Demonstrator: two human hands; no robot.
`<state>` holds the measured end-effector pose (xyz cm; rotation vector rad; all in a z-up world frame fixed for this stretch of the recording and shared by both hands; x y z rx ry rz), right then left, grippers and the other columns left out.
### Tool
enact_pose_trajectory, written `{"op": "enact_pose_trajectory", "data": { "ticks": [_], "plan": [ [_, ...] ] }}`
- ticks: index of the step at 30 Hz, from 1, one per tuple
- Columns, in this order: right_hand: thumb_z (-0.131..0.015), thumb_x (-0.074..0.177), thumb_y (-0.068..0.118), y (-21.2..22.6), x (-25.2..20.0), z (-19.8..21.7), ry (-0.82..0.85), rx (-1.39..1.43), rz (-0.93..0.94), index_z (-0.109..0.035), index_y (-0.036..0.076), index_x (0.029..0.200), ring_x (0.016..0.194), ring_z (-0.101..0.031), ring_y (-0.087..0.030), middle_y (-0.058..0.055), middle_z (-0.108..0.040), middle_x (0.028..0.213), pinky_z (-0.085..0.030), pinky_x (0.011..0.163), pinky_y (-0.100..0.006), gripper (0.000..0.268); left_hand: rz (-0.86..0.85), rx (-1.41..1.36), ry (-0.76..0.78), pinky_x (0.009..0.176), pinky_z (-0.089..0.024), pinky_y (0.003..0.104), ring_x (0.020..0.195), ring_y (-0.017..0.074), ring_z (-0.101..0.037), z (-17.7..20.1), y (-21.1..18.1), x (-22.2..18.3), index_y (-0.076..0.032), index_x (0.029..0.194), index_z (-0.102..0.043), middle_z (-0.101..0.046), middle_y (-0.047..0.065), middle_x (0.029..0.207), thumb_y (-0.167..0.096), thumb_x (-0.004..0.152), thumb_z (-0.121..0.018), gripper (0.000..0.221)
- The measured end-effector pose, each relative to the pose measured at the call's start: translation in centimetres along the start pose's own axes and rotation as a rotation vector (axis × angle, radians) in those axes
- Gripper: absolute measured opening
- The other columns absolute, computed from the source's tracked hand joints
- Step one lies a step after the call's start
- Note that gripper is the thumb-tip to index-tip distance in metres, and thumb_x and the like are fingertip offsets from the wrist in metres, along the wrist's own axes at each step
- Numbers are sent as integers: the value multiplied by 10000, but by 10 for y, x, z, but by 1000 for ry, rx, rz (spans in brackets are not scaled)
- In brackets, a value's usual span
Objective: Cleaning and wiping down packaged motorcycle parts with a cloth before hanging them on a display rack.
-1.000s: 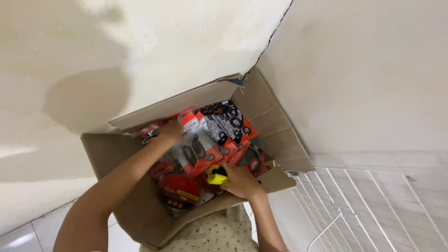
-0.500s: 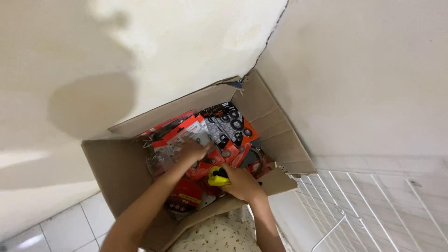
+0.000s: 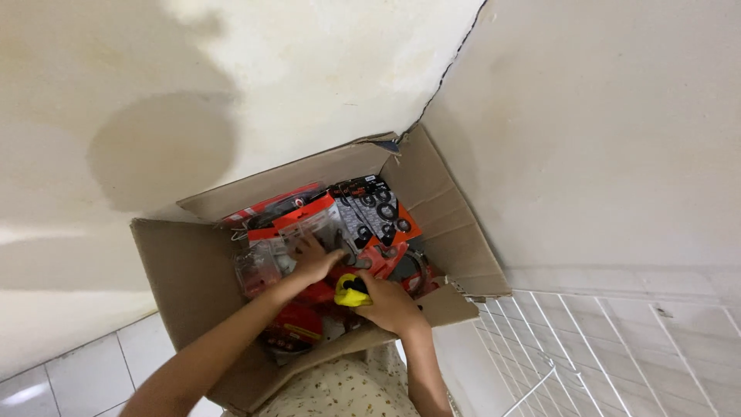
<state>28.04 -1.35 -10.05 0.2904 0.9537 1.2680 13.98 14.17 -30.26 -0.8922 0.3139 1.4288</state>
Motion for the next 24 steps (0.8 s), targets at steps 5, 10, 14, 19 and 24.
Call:
{"op": "enact_pose_trajectory", "data": {
  "ticks": [5, 10, 14, 19, 24],
  "plan": [
    [-750, 814, 386, 25, -13, 15, 68, 119, -14, -461, 168, 1445, 1017, -712, -329, -176, -723, 1095, -537, 846, -436, 727, -298, -561, 120, 986, -390, 627, 1188, 523, -375, -8, 78, 47, 145, 1294, -270, -333, 422, 1312, -273, 820, -660, 742],
    [-785, 845, 335, 31, -13, 25, -100, 196, 205, -572, 80, 1346, 1030, -715, -332, -189, -725, 1132, -546, 869, -427, 601, -315, -946, 264, 933, -560, 450, 982, 293, -639, 82, 64, -57, 30, 955, -504, -582, 155, 964, -113, 689, -583, 312],
    [-786, 849, 147, 36, -18, 38, -347, 326, 309, -632, -5, 1280, 1027, -731, -285, -174, -719, 1194, -571, 904, -398, 483, -349, -1113, 105, 823, -488, 361, 912, 229, -580, 118, 53, -120, 62, 1135, -601, -607, 136, 988, -117, 794, -585, 386],
    [-769, 856, 109, 55, -27, 43, -479, 637, 45, -659, -5, 1249, 917, -769, -201, -120, -778, 1093, -613, 829, -345, 424, -489, -1274, -214, 927, -480, 345, 1024, 232, -610, 162, 32, -202, 51, 1305, -499, -630, 144, 1082, -172, 905, -617, 472],
    [-780, 802, 5, 83, -33, 41, -762, 480, 308, -670, -59, 1204, 1033, -719, -252, -150, -715, 1155, -562, 906, -361, 421, -422, -1269, -398, 971, -471, 372, 1055, 227, -599, 155, 66, -195, 40, 1319, -474, -612, 126, 1110, -142, 874, -630, 506]
  ]
}}
Point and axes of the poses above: each hand's wrist, its own x-axis towards the middle knuckle, its own z-axis out of the back of the hand, y = z × x, the point moved 6 cm from there along x, towards the middle knuckle
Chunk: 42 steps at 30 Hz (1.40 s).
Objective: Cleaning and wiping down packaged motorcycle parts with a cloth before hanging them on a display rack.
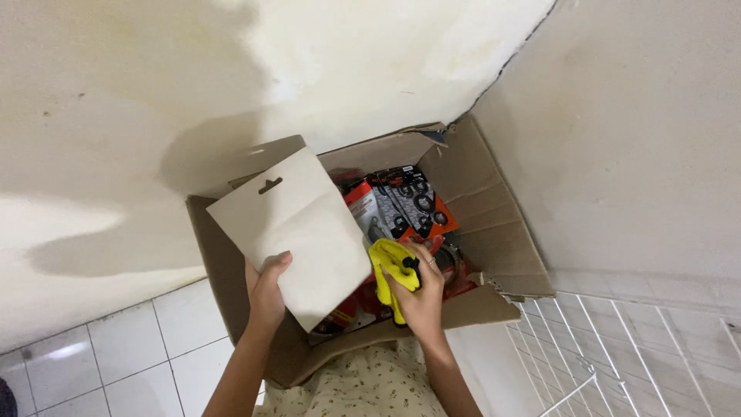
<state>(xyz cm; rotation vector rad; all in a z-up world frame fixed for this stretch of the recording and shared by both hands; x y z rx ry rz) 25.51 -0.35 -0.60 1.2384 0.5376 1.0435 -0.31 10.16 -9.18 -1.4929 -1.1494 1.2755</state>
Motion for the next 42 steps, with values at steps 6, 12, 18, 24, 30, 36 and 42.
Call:
{"op": "enact_pose_trajectory", "data": {
  "ticks": [6, 12, 18, 24, 30, 36, 42],
  "plan": [
    [-784, 746, -11, -3, -16, -8, -49, -53, 126, -713, -20, 1180, 1076, -714, -274, -166, -720, 1173, -558, 953, -371, 439, 51, -250, -178, 965, -477, 377, 1047, 224, -587, 23, 25, 1, 47, 1245, -544, -603, 131, 1129, -102, 860, -651, 427],
    [-743, 712, -22, 8, -7, -13, -23, -115, 85, -693, -33, 1193, 1049, -715, -283, -183, -709, 1154, -559, 916, -378, 484, -620, 388, 192, 1127, -568, 408, 1252, 247, -636, 23, 55, -16, -36, 1135, -655, -560, 187, 1348, -155, 1042, -650, 151],
    [-763, 858, 130, -2, -51, -54, -82, -152, 189, -699, 48, 1040, 834, -742, -182, -94, -725, 956, -634, 689, -300, 210, 121, -347, -121, 1046, -463, 473, 1132, 297, -625, 13, 26, -9, -40, 1259, -608, -581, 257, 1266, -100, 934, -605, 331],
    [-769, 857, 299, -12, -54, -58, -124, -155, 573, -723, 49, 955, 618, -634, -139, -55, -679, 803, -507, 488, -263, 273, -248, -92, 3, 1226, -383, 415, 1397, 256, -505, 32, 79, -7, 56, 1345, -569, -469, 120, 1484, -221, 1062, -541, 397],
    [-713, 995, 366, 0, -76, -84, -177, -72, 660, -677, 72, 1041, 724, -719, -188, -46, -692, 920, -617, 583, -294, 300, -51, -253, -57, 1174, -376, 375, 1327, 206, -520, 2, 21, -17, 4, 1453, -425, -545, 120, 1403, -210, 991, -564, 528],
    [-604, 1007, 370, -42, -69, -82, -857, -401, 1003, -695, -43, 1046, 673, -756, -151, -136, -744, 913, -593, 547, -261, 425, -103, -276, -43, 1157, -368, 372, 1322, 174, -501, 13, 25, -21, 0, 1505, -317, -457, 53, 1492, -186, 959, -557, 624],
    [-687, 917, 210, 72, -26, -72, 7, -282, 407, -685, 60, 1036, 810, -725, -238, -111, -700, 936, -606, 658, -360, 191, -52, -501, 105, 1114, -397, 384, 1296, 229, -526, 4, 32, -15, 21, 1525, -375, -537, 161, 1413, -203, 1022, -529, 572]
  ]
}}
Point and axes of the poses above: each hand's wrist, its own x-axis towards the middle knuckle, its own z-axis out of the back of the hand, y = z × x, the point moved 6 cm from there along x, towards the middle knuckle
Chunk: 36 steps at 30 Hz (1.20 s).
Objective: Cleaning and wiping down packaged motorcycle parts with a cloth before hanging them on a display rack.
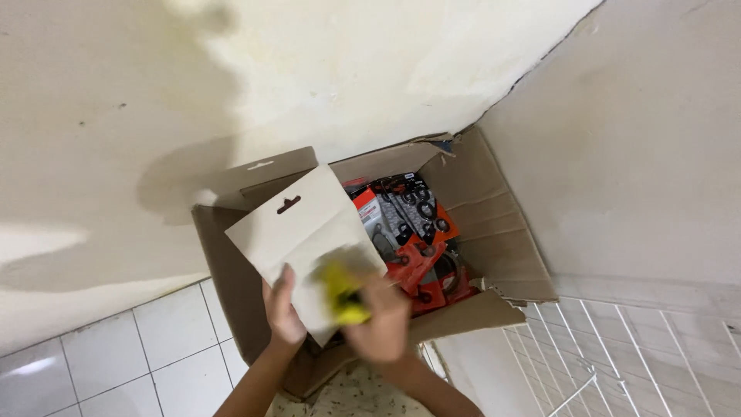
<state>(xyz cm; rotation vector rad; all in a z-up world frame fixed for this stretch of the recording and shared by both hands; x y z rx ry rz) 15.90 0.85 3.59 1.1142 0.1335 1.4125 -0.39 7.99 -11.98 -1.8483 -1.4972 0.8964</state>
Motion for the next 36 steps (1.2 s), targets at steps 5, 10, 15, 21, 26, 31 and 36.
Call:
{"op": "enact_pose_trajectory", "data": {
  "ticks": [5, 10, 15, 21, 26, 31, 36],
  "plan": [
    [-730, 903, 269, -53, -19, -44, 55, 42, -94, -752, 56, 992, 634, -698, -183, -108, -724, 812, -586, 533, -340, 231, -460, 475, -55, 1174, -400, 464, 1352, 316, -523, 24, -10, -5, 24, 1488, -440, -541, 195, 1463, -373, 1099, -500, 559],
    [-722, 931, 270, -38, 12, -19, -100, -169, -185, -732, 39, 1098, 736, -687, -214, -107, -712, 868, -564, 644, -377, 285, -49, 2, -49, 1069, -464, 440, 1266, 285, -576, 8, -1, 1, 19, 1490, -423, -577, 165, 1399, -592, 1038, -420, 760],
    [-776, 733, 162, 1, 21, -7, -32, 29, 82, -719, 28, 1074, 905, -710, -319, -153, -719, 991, -574, 779, -452, 371, -1, -544, 505, 635, -628, 366, 788, 255, -733, -20, -2, -3, 9, 1572, -430, -708, 220, 1003, -481, 1087, -427, 690],
    [-734, 812, 123, -7, 8, -5, -171, 113, 5, -703, 86, 1084, 1008, -711, -231, -97, -748, 1069, -588, 836, -402, 277, -141, 777, 376, 446, -494, 299, 495, 136, -541, -11, 24, -13, -10, 1442, -509, -592, 28, 673, -660, 976, -371, 812],
    [-767, 879, 151, -20, 34, 16, -56, -42, 33, -771, 143, 1062, 1054, -705, -202, 8, -780, 1050, -464, 928, -398, 183, -295, 625, 574, 685, -549, 357, 765, 188, -652, -66, -27, -19, -14, 1218, -577, -678, 66, 902, -413, 1080, -536, 424],
    [-775, 890, 214, -1, 31, 18, -164, -79, 121, -758, 169, 1025, 1100, -682, -177, 20, -773, 1084, -448, 963, -386, 143, -362, 775, 591, 718, -559, 338, 766, 179, -698, -93, -42, -15, -16, 1226, -565, -716, 84, 919, -144, 1056, -622, 220],
    [-776, 902, 228, -13, 52, 28, -142, 1, 7, -770, 162, 1089, 1129, -698, -157, 18, -769, 1123, -482, 1015, -378, 199, 33, 792, 586, 635, -511, 332, 663, 186, -625, -75, -17, -14, 10, 1433, -477, -661, 135, 792, -113, 1001, -586, 463]
  ]
}}
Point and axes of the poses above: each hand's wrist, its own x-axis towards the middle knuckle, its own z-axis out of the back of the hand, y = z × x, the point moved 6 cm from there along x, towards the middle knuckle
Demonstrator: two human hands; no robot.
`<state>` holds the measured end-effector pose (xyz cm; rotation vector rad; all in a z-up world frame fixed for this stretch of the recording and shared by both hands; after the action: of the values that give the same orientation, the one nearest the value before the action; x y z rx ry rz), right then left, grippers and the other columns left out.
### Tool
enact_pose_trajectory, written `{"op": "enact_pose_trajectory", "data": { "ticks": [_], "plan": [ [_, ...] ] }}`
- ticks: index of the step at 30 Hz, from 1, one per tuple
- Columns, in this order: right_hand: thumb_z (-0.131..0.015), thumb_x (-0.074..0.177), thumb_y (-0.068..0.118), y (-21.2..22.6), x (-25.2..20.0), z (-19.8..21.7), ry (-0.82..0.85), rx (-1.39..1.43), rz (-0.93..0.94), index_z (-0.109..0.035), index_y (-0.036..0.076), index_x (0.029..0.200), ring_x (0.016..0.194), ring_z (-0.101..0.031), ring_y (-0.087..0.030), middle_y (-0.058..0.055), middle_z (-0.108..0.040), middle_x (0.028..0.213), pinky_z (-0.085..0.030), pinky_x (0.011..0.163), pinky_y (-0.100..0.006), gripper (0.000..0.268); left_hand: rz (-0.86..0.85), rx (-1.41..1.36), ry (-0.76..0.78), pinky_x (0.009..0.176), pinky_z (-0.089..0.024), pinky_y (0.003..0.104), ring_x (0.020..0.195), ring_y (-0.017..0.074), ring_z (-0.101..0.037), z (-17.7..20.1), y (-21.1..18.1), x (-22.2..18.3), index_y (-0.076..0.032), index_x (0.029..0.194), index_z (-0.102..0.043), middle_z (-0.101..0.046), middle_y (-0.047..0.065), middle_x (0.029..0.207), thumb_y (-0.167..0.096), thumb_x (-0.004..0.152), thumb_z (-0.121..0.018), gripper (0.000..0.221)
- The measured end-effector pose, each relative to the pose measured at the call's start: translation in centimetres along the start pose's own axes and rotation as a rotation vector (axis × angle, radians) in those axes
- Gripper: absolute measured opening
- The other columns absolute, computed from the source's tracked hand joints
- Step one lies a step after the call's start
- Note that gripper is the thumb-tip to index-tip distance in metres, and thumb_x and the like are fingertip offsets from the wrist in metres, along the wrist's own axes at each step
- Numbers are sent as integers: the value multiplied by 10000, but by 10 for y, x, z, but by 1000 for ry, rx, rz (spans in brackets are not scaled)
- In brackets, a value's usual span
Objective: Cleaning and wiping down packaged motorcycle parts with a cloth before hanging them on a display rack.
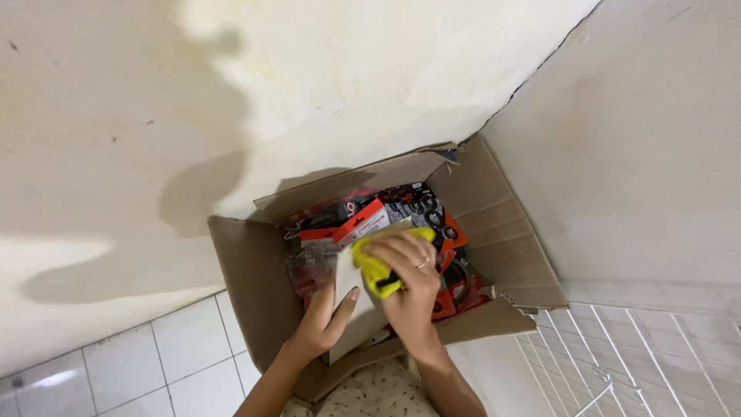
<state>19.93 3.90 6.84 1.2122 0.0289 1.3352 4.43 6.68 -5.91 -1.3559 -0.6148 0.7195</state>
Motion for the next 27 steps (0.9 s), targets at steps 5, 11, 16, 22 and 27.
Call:
{"op": "enact_pose_trajectory", "data": {
  "ticks": [5, 11, 16, 22, 27],
  "plan": [
    [-784, 867, 182, 14, -9, -9, -55, 50, 207, -766, 179, 1059, 1133, -693, -195, 24, -762, 1115, -490, 1014, -395, 194, -295, 151, -132, 738, -518, 353, 830, 206, -650, 6, 0, -3, 30, 1480, -378, -673, 162, 995, -112, 1015, -567, 522],
    [-819, 821, 196, 7, -9, -13, -59, -7, 109, -765, 123, 1090, 1017, -698, -225, -22, -752, 1094, -533, 914, -393, 285, -169, 59, -126, 727, -535, 361, 784, 199, -655, 6, 16, 4, 27, 1459, -442, -702, 140, 955, -99, 1006, -576, 490],
    [-861, 763, 239, 5, -9, -15, 1, 99, 188, -744, 88, 1102, 960, -717, -242, -79, -749, 1082, -603, 806, -383, 389, -311, -8, -88, 785, -544, 373, 862, 222, -660, 6, 15, -2, 47, 1366, -494, -689, 164, 991, -75, 961, -583, 432],
    [-793, 809, 55, 2, -12, -17, 4, 184, -12, -719, 8, 1109, 871, -758, -238, -129, -717, 1010, -659, 653, -339, 312, -406, 78, -126, 851, -525, 392, 1023, 259, -690, 4, -6, -4, 83, 1482, -386, -674, 233, 1132, -86, 1033, -555, 509],
    [-704, 891, 76, -10, 27, 7, -86, 104, -168, -665, -31, 1151, 912, -740, -231, -141, -708, 1052, -616, 750, -392, 283, 62, 18, -90, 630, -575, 320, 637, 185, -721, 5, -11, 1, -31, 1568, -293, -738, 144, 771, -152, 948, -590, 698]
  ]
}}
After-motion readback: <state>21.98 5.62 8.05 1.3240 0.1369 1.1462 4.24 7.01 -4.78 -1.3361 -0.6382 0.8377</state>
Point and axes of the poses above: each hand's wrist, its own x-axis towards the middle knuckle, its own z-axis out of the back of the hand, y = z × x, the point moved 6 cm from there along x, towards the middle knuckle
